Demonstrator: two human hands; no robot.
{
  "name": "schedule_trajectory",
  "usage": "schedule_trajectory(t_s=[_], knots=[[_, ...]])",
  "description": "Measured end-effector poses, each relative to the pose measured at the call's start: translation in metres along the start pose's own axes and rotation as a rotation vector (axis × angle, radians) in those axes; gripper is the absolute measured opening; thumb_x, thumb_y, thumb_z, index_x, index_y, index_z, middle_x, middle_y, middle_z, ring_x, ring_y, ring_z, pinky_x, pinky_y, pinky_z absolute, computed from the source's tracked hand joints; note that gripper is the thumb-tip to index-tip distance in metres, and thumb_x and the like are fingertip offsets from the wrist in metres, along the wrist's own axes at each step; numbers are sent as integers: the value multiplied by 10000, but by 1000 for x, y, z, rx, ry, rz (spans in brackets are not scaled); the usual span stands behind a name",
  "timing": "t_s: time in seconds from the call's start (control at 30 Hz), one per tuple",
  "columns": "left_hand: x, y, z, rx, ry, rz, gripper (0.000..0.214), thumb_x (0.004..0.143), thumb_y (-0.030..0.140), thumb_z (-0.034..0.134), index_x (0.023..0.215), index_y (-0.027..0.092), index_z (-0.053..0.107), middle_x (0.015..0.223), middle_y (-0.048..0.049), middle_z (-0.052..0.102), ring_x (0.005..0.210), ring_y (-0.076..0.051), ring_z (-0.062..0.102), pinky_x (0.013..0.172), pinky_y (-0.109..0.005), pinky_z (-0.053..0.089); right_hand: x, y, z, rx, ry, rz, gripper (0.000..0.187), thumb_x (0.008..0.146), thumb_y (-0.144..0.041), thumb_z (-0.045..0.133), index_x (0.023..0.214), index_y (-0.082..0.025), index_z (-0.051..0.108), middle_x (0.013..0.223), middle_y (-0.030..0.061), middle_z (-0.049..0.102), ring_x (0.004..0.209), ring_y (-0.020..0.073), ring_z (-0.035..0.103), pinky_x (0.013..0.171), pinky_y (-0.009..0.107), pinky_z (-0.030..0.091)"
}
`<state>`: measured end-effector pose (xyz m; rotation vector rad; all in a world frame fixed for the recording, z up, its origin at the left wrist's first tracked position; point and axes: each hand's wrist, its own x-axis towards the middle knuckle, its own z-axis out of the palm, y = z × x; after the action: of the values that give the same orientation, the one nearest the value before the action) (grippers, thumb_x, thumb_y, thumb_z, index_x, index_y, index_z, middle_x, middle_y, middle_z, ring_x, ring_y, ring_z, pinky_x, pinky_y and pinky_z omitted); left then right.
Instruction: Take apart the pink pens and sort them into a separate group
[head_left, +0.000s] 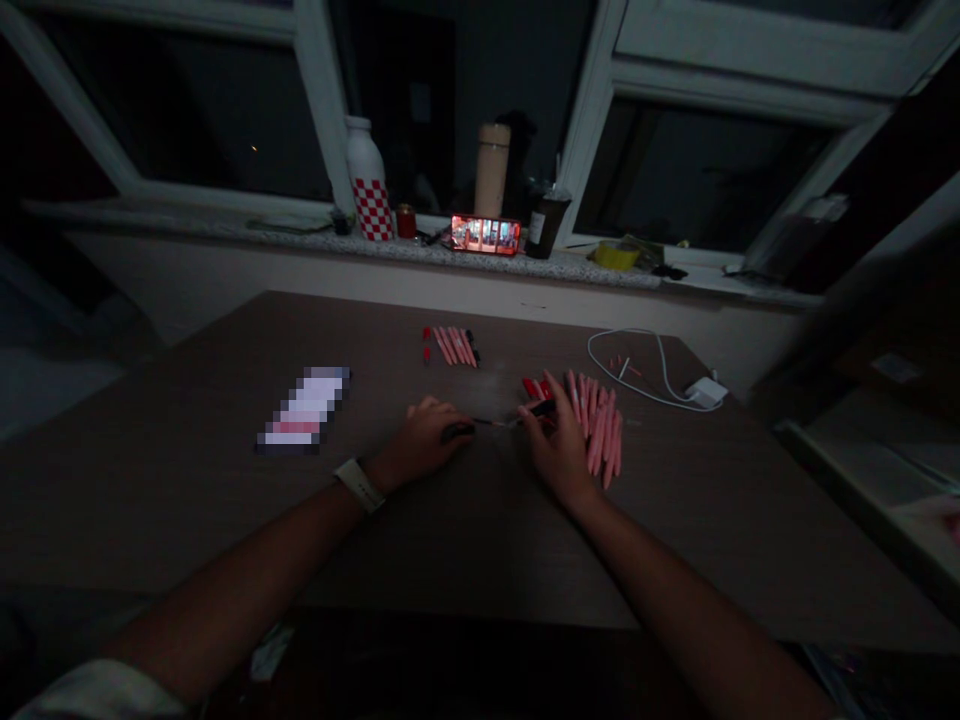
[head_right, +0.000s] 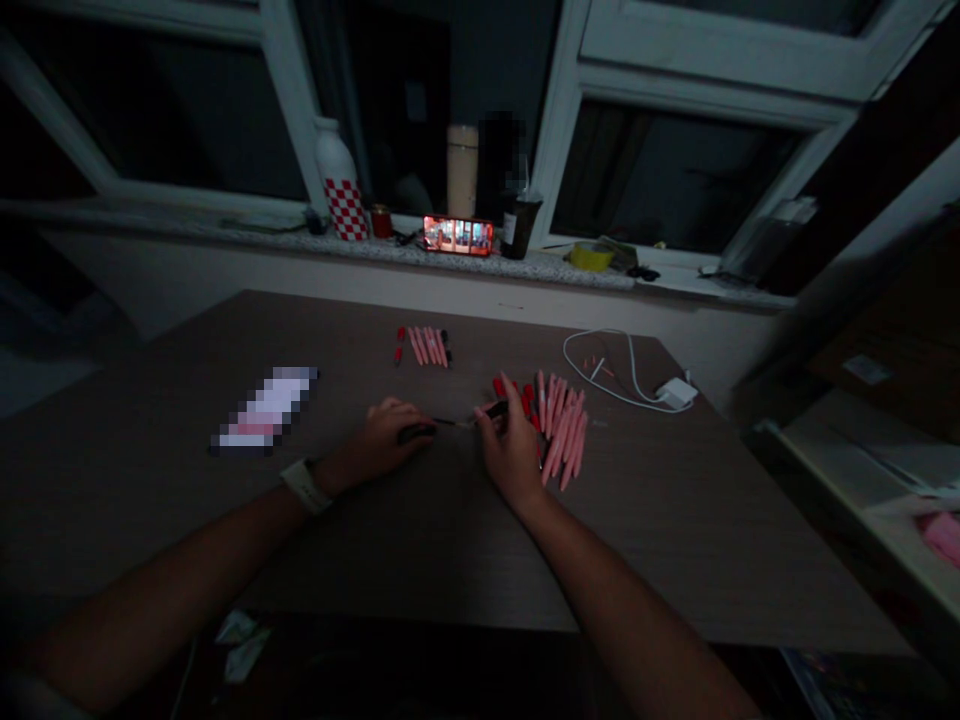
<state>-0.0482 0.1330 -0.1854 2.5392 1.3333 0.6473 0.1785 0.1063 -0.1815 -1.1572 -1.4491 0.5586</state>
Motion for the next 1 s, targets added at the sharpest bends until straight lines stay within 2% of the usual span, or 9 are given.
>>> schedule_trajectory(t_s=[0.1,0.17,0.47,0.73,0.83,1.0], knots=[[0,0,-1,3,-1,-3,256,882,430,565,1061,279,669,1067,-54,655,1031,-264,508,816,-401,372,-1,1,1,73,16,30,641,817,-345,660,1389,-219,399,1085,102,639,879,217,661,746,338,530],[0,0,-1,2,-3,-8,266,879,435,570,1075,281,662,1073,-54,653,1038,-267,503,815,-402,369,0,1,1,115,20,29,586,812,-349,664,1336,-222,435,1035,87,649,852,211,665,715,328,537],[1,-1,1,-2,21,7,205,907,397,541,1013,272,665,1054,-41,662,1029,-258,507,813,-398,350,-1,-1,1,134,-25,5,380,822,-329,647,1175,-227,547,1069,86,675,844,194,682,743,324,546],[1,1,-1,2,19,12,237,918,419,510,1025,268,658,1076,-49,651,1024,-258,503,809,-393,352,-1,-3,2,99,-10,-3,251,844,-346,619,1064,-223,608,964,58,678,798,176,648,735,302,518],[2,1,-4,10,78,-22,274,939,423,461,1048,255,647,1081,-60,643,1030,-255,501,832,-396,355,1,-4,0,40,-16,-11,236,839,-363,621,1024,-217,636,862,39,662,738,172,619,699,292,501],[5,-7,-15,87,216,-91,300,971,340,370,1053,236,638,1071,-73,641,1017,-260,494,844,-412,341,1,-5,-1,21,-22,-3,252,838,-367,621,1035,-213,653,814,30,645,701,169,594,653,282,474]])
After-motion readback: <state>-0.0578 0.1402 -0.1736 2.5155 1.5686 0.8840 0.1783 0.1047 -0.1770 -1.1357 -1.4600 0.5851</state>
